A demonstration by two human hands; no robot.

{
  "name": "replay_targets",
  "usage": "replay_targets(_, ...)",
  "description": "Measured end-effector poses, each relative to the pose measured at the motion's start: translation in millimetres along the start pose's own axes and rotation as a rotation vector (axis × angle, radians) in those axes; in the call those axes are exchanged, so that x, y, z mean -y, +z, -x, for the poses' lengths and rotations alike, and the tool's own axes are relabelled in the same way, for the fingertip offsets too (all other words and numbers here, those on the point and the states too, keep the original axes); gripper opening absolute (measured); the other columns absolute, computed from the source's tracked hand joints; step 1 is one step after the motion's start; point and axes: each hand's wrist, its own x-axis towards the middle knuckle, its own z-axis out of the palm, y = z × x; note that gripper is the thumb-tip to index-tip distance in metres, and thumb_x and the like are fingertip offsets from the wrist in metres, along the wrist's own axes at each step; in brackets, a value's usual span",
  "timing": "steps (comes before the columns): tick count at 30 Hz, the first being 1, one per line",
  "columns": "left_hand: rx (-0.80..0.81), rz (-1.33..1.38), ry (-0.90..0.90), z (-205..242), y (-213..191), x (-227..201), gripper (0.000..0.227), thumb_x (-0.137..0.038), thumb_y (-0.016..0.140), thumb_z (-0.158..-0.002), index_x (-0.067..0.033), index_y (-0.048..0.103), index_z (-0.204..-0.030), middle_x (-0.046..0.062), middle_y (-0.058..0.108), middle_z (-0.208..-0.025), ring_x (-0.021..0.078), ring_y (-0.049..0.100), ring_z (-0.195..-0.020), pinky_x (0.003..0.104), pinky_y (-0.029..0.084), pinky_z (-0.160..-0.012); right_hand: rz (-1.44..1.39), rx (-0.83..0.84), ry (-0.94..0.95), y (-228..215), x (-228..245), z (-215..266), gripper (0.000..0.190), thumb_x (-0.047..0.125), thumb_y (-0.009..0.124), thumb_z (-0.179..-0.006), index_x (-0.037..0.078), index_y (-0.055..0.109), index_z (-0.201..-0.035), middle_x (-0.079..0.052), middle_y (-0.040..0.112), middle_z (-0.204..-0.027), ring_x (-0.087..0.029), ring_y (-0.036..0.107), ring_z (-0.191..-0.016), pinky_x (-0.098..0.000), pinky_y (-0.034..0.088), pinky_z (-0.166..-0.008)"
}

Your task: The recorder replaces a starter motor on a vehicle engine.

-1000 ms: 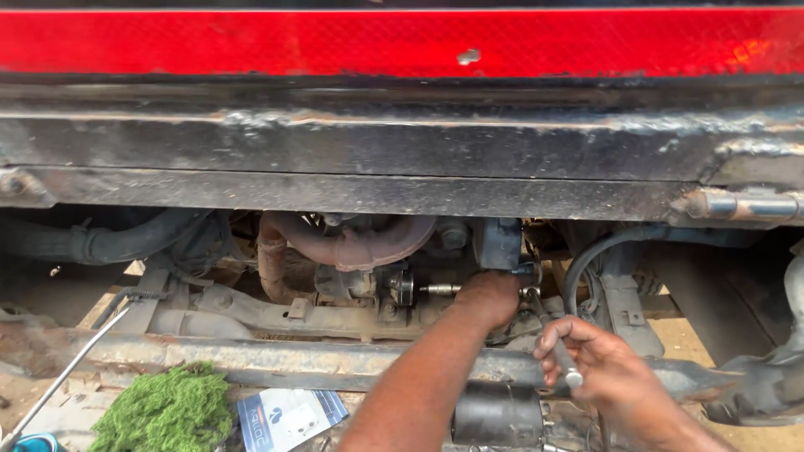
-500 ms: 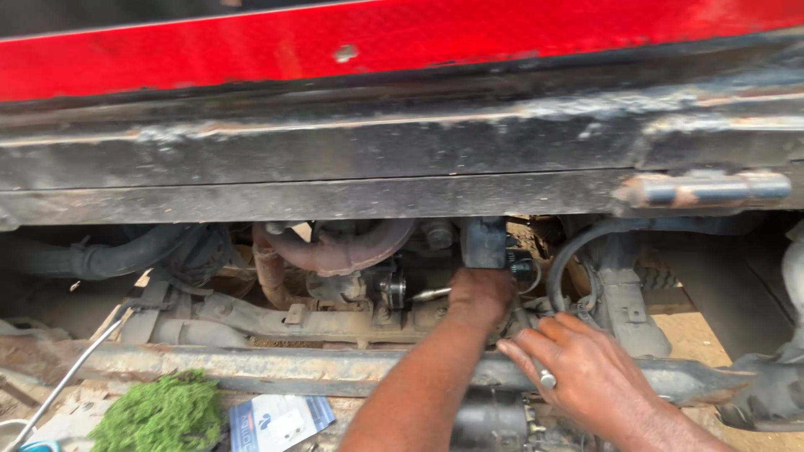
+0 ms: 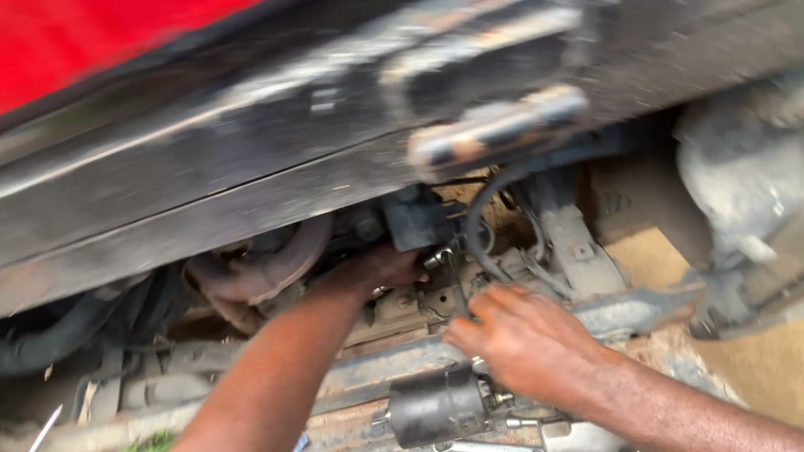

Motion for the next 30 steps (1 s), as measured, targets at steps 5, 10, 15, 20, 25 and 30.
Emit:
replay_targets(5,0.019,0.027,0.098,2.3,-16.7,-20.4,0.073,-0.025,0.080,-0.085,-0.0205,0.046,-0.149,0.016,0.055,-0.145,0.0352,0.051,-0.135,0.047,0.041,-0.113,0.081,0.068,-0.129,5.5,3.6,5.4,0.016,-0.001,0.064,-0.079,-0.002,0.068,-0.095,-0.024,0.065,-0.085,-0.035,0.069,-0.083,-0.0502,0.060,-0.069)
replay_targets(10,0.111,0.042,-0.013,12.0,-33.8,-48.7,0.078,-0.028,0.075,-0.087,-0.0260,0.037,-0.155,0.014,0.048,-0.152,0.0339,0.047,-0.138,0.047,0.039,-0.114,0.040,0.064,-0.190,8.4,7.7,8.3,0.016,0.003,0.067,-0.081,-0.006,0.067,-0.095,-0.025,0.065,-0.076,-0.034,0.069,-0.076,-0.0502,0.058,-0.067)
replay_targets(15,0.102,-0.077,-0.012,7.3,-33.5,-49.1,0.074,-0.030,0.075,-0.088,-0.0261,0.040,-0.152,0.014,0.043,-0.155,0.0343,0.042,-0.141,0.045,0.036,-0.116,0.038,0.086,-0.213,4.9,8.8,9.4,0.019,0.005,0.069,-0.082,-0.007,0.067,-0.097,-0.025,0.067,-0.074,-0.033,0.069,-0.075,-0.0500,0.056,-0.066)
replay_targets(20,0.128,-0.123,-0.068,6.1,-30.6,-42.8,0.071,-0.034,0.073,-0.091,-0.0283,0.040,-0.153,0.012,0.048,-0.152,0.0335,0.044,-0.141,0.045,0.037,-0.117,0.068,0.074,-0.251,5.3,8.8,9.1,0.026,0.007,0.068,-0.081,-0.009,0.068,-0.101,-0.027,0.067,-0.072,-0.033,0.069,-0.074,-0.0504,0.056,-0.066)
replay_targets(25,0.181,-0.081,-0.115,7.1,-32.0,-41.1,0.074,-0.035,0.070,-0.091,-0.0300,0.035,-0.156,0.010,0.046,-0.156,0.0312,0.044,-0.143,0.045,0.037,-0.118,0.044,0.069,-0.234,8.3,7.9,9.0,0.023,0.007,0.068,-0.082,-0.008,0.068,-0.099,-0.026,0.067,-0.074,-0.034,0.069,-0.076,-0.0516,0.056,-0.068)
replay_targets(30,0.250,-0.086,-0.150,2.3,-30.1,-41.2,0.078,-0.038,0.067,-0.093,-0.0297,0.027,-0.160,0.009,0.040,-0.160,0.0301,0.040,-0.146,0.045,0.034,-0.120,0.025,0.028,-0.231,10.6,5.7,11.4,0.022,0.008,0.068,-0.083,-0.007,0.068,-0.100,-0.025,0.067,-0.073,-0.034,0.069,-0.076,-0.0514,0.056,-0.067)
